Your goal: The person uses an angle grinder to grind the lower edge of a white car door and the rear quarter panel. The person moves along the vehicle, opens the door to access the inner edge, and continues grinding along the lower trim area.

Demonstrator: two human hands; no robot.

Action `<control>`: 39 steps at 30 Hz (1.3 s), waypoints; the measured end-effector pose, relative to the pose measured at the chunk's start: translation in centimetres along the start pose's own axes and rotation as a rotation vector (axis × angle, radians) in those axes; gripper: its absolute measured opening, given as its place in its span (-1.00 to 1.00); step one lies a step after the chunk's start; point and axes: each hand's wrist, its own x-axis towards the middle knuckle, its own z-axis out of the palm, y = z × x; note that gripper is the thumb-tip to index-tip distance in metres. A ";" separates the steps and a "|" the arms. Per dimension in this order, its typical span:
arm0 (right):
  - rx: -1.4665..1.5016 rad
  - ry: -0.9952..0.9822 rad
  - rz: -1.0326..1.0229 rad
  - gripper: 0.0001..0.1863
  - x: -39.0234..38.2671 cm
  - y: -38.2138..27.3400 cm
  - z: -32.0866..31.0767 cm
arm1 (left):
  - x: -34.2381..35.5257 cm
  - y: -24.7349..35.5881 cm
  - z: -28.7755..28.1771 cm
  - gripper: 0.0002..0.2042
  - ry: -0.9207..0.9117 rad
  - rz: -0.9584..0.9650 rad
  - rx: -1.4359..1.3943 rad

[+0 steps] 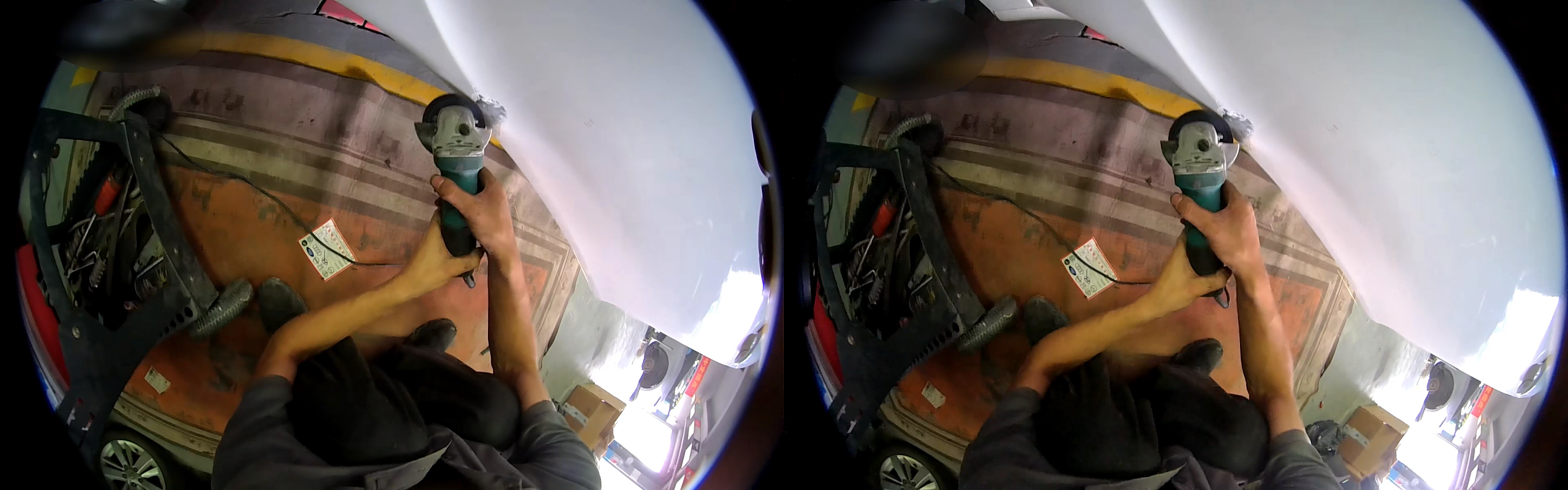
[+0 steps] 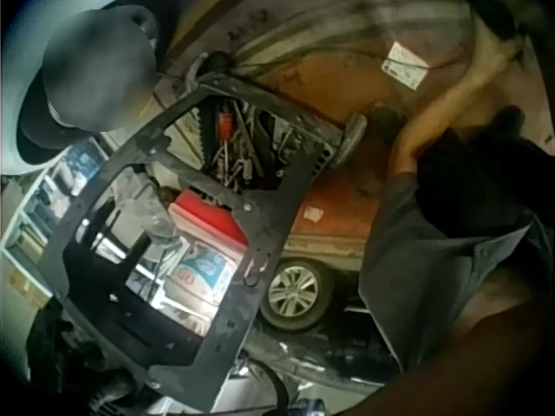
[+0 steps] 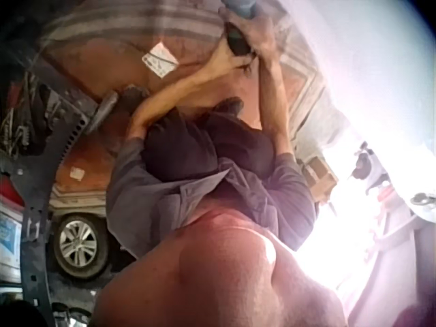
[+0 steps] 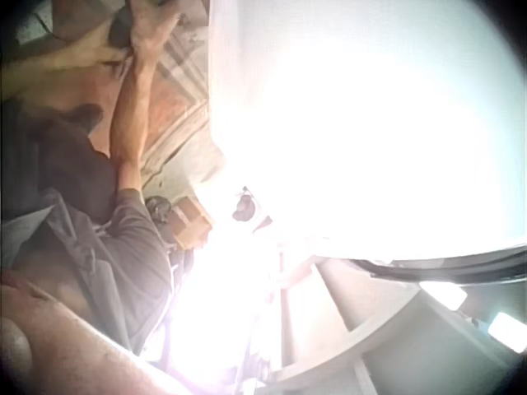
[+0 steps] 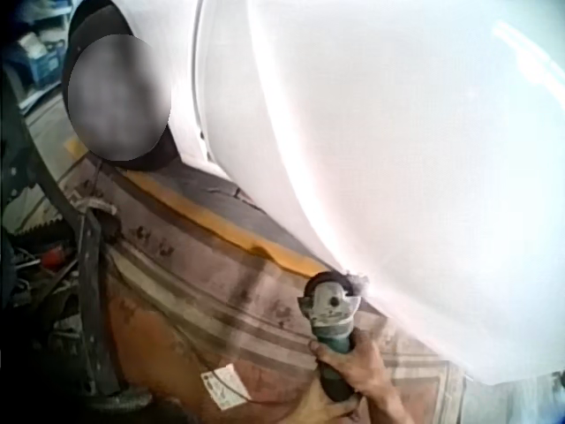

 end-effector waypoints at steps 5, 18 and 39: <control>0.010 -0.004 -0.031 -0.36 0.0 -0.6 0.0 | -0.1 1.3 0.3 -0.27 0.008 -0.019 0.001; -0.052 0.020 0.089 -0.39 0.2 0.6 -0.3 | -0.2 0.6 0.4 -0.31 -0.014 -0.036 0.011; 0.040 -0.003 0.057 -0.42 -1.5 0.5 -1.0 | -1.2 -1.2 0.8 -0.28 -0.006 -0.073 0.041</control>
